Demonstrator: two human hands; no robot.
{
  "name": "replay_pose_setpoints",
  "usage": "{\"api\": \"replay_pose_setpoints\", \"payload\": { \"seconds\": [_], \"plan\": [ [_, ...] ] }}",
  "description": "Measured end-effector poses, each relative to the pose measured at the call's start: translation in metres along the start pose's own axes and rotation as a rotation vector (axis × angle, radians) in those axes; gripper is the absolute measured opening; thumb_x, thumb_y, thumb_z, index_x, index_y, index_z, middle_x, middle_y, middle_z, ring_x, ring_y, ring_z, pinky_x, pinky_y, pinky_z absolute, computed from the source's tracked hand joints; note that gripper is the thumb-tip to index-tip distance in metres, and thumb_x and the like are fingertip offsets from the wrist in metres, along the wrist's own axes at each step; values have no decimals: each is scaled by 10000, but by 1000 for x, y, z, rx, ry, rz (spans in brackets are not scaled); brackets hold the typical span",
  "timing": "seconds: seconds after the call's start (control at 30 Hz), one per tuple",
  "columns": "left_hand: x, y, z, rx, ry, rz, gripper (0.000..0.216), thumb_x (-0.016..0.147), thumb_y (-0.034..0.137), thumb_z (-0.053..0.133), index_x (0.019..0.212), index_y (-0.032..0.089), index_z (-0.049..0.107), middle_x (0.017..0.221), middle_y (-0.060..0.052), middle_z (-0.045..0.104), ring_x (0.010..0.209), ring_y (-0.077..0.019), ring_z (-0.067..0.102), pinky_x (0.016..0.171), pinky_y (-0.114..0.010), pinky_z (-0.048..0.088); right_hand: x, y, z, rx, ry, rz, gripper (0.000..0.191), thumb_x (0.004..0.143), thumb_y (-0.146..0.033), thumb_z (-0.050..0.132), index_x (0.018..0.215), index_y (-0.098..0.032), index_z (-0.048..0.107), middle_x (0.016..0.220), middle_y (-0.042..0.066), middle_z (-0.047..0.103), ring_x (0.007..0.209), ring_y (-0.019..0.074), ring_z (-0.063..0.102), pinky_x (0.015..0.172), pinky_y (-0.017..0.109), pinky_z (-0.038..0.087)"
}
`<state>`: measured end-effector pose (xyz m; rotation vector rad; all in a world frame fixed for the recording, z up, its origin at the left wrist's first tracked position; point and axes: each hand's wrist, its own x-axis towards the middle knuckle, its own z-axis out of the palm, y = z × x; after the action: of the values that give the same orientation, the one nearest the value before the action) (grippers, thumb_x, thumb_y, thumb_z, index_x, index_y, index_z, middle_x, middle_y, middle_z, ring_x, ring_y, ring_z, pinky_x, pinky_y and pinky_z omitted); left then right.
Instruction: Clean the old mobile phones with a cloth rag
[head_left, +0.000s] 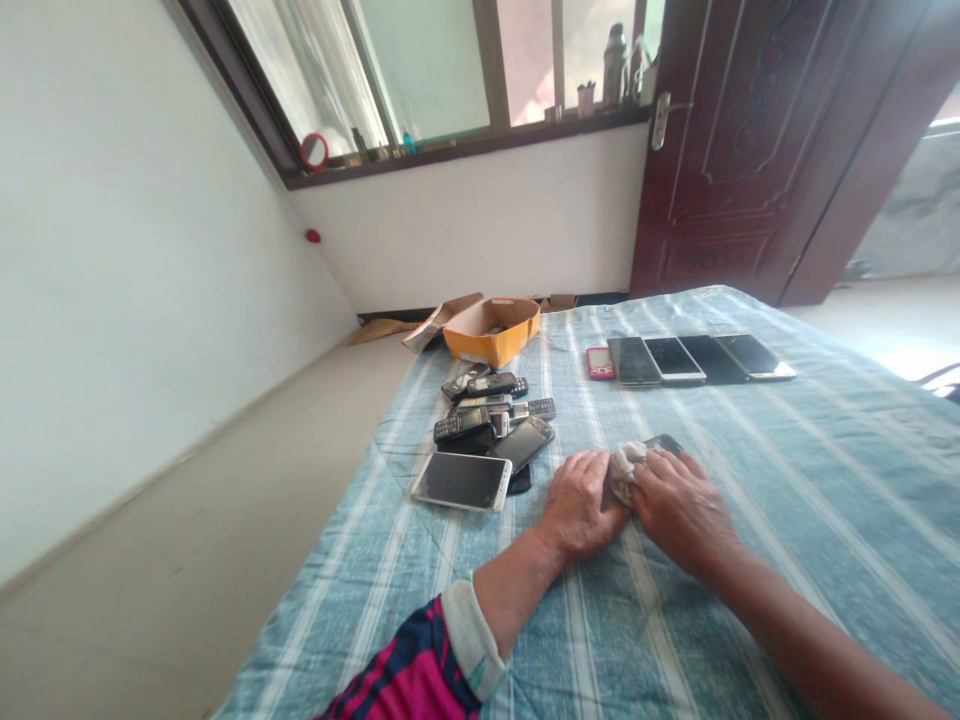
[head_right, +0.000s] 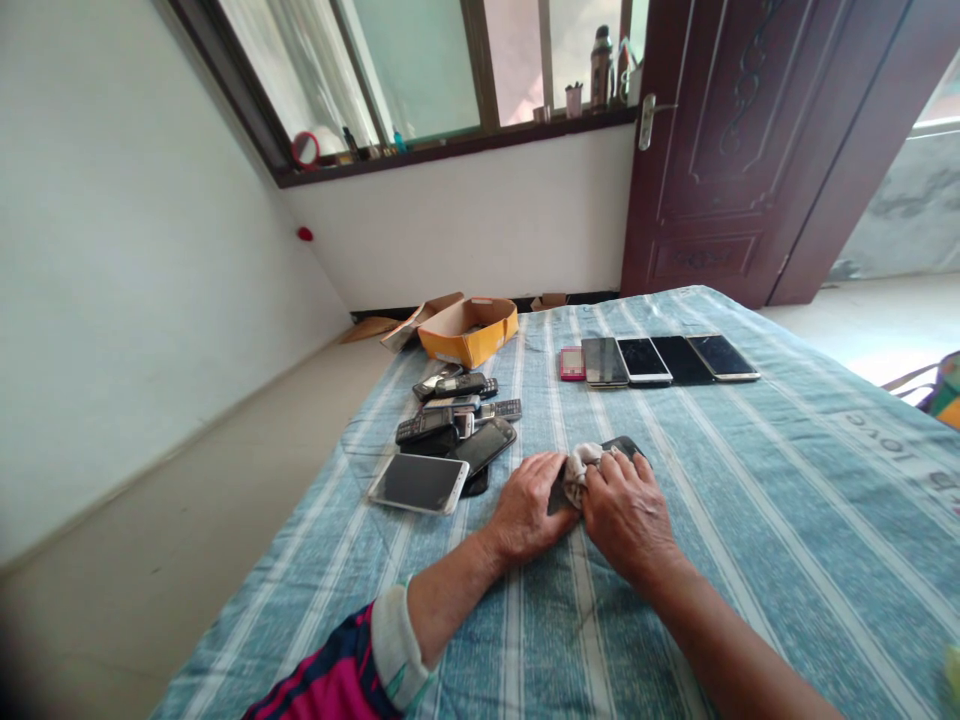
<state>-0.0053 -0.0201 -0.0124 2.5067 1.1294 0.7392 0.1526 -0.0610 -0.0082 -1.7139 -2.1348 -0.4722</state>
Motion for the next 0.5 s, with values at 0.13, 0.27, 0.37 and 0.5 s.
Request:
{"api": "replay_pose_setpoints", "payload": {
  "seconds": [0.13, 0.27, 0.37, 0.5],
  "plan": [
    [-1, 0, -1, 17, -15, -6, 594, 713, 280, 719, 1243, 132, 496, 1235, -144, 602, 1177, -321, 533, 1036, -470, 428, 1, 15, -2, -72, -34, 92, 154, 874, -214, 547, 801, -179, 678, 880, 92, 690, 927, 265, 604, 909, 398, 315],
    [0, 1, -2, 24, -24, -1, 635, 709, 278, 737, 1268, 104, 490, 1256, -158, 596, 1194, -321, 524, 1054, -459, 417, 1, 27, -3, -141, -61, 174, 207, 881, -215, 527, 716, -187, 649, 779, 80, 678, 778, 251, 606, 823, 395, 327],
    [0, 2, -2, 19, -27, -10, 631, 708, 282, 740, 1262, 106, 496, 1248, -158, 600, 1190, -324, 527, 1045, -464, 425, 1, 26, -4, -152, -63, 141, 198, 872, -195, 528, 713, -182, 644, 771, 87, 665, 780, 253, 592, 798, 384, 328],
    [0, 2, -2, 5, -20, -15, 608, 712, 277, 722, 1254, 121, 494, 1257, -161, 594, 1197, -327, 525, 1038, -479, 429, 0, 12, -3, -111, -52, 60, 160, 867, -182, 539, 770, -170, 666, 831, 103, 660, 873, 268, 576, 836, 376, 332]
  ]
}}
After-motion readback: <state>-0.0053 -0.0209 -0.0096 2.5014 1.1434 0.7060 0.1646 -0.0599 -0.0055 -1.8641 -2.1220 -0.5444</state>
